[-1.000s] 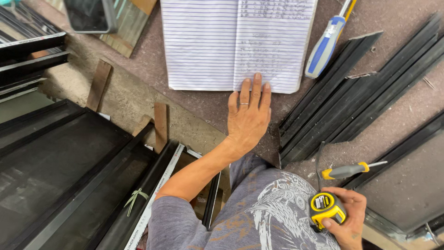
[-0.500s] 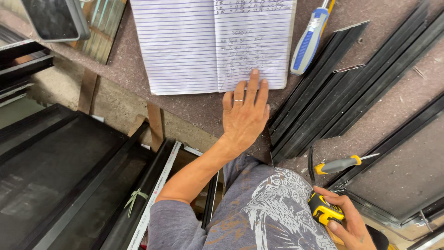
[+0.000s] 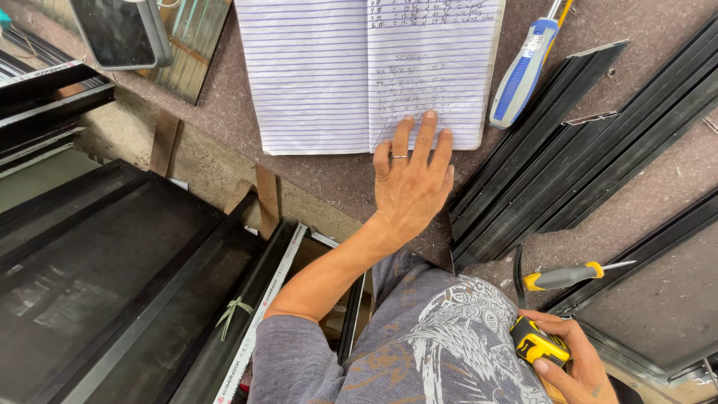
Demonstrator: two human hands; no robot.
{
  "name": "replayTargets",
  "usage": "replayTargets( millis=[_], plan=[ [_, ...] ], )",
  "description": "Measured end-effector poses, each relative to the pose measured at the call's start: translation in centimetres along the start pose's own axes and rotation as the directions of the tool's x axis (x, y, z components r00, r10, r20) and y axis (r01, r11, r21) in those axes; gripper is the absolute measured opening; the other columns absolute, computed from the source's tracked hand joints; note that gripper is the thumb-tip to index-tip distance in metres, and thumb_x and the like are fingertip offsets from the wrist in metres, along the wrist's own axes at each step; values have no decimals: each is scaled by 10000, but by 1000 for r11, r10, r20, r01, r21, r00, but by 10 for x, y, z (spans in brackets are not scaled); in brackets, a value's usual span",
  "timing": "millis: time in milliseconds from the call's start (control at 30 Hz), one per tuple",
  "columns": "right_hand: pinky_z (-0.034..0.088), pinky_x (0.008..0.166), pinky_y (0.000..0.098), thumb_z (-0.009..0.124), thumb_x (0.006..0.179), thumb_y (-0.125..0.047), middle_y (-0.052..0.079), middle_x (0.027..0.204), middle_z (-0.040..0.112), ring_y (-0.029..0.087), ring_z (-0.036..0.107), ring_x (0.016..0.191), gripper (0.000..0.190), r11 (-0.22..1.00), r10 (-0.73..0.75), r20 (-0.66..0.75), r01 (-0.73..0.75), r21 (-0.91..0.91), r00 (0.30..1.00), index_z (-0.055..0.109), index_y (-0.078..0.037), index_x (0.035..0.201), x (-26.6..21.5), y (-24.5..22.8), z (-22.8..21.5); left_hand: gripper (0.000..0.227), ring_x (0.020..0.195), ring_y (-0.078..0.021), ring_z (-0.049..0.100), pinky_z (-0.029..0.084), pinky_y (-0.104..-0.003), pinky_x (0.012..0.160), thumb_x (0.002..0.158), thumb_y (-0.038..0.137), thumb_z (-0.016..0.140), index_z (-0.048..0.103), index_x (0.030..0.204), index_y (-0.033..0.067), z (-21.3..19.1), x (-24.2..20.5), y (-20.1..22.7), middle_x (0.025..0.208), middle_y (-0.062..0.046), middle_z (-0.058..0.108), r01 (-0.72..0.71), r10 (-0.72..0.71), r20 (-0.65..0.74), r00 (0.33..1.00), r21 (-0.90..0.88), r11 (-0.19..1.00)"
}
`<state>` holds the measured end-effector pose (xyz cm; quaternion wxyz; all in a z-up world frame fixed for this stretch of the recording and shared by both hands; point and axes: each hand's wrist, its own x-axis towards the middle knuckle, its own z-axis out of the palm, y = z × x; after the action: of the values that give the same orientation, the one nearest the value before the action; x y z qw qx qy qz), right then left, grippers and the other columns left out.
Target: The person measures several black window frame profiles using a tape measure and a set square, referencing a notebook with handwritten dimensions. They handle the profiles, align them, and record or verify measurements before placing them back on the workbench.
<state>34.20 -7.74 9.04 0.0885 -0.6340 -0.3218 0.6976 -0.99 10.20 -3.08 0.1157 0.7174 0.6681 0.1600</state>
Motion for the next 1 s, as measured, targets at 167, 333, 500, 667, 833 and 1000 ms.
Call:
replayTargets(
  millis=[167, 333, 500, 667, 833, 1000],
  plan=[
    [423, 1071, 479, 647, 803, 34, 297, 1465, 518, 315, 549, 1290, 424, 982, 74, -50, -64, 177, 996, 512, 41, 1205, 1, -5, 8, 465, 1447, -363, 402, 203, -507, 1152, 892, 319, 790, 652, 1303, 151, -1, 3, -2, 1495, -114, 540, -26, 25, 9, 1000, 26, 999],
    [413, 1082, 433, 672, 814, -48, 271, 1444, 552, 284, 565, 1291, 414, 996, -32, 0, 31, -82, 1000, 519, 16, 1193, 4, -6, 5, 447, 1451, -391, 422, 170, -513, 1178, 888, 307, 792, 660, 1283, 145, 0, 4, -3, 1473, -124, 552, -43, 42, 22, 999, 32, 999],
    [413, 1083, 449, 679, 816, -73, 277, 1441, 555, 296, 563, 1287, 416, 1000, -18, -23, 18, -15, 1000, 526, 28, 1189, 5, -3, 4, 384, 1422, -399, 469, 174, -508, 1188, 907, 291, 778, 667, 1244, 146, 3, 7, -2, 1442, -121, 565, -50, 50, 6, 999, 63, 997],
    [404, 1091, 457, 680, 801, -67, 279, 1441, 559, 301, 558, 1297, 416, 999, 29, -74, -27, 24, 997, 530, 36, 1176, 6, 0, 8, 342, 1402, -402, 501, 180, -507, 1199, 917, 272, 763, 677, 1224, 145, 3, 8, -1, 1430, -120, 568, -61, 61, -2, 998, 106, 993],
    [414, 1094, 454, 677, 801, -64, 271, 1428, 566, 292, 567, 1293, 407, 1000, 10, -48, -9, 15, 999, 528, 36, 1166, 10, -4, 9, 358, 1409, -428, 485, 167, -522, 1211, 931, 288, 760, 680, 1245, 137, 4, 7, -1, 1441, -140, 561, -82, 81, 12, 997, 115, 990],
    [422, 1070, 450, 664, 786, -43, 261, 1426, 577, 284, 582, 1244, 397, 992, 108, -81, -103, 68, 991, 535, 44, 1151, 7, -12, 12, 380, 1418, -445, 478, 153, -535, 1214, 921, 310, 755, 682, 1250, 134, 7, 6, -2, 1454, -153, 545, -101, 98, 43, 994, 96, 990]
  ],
)
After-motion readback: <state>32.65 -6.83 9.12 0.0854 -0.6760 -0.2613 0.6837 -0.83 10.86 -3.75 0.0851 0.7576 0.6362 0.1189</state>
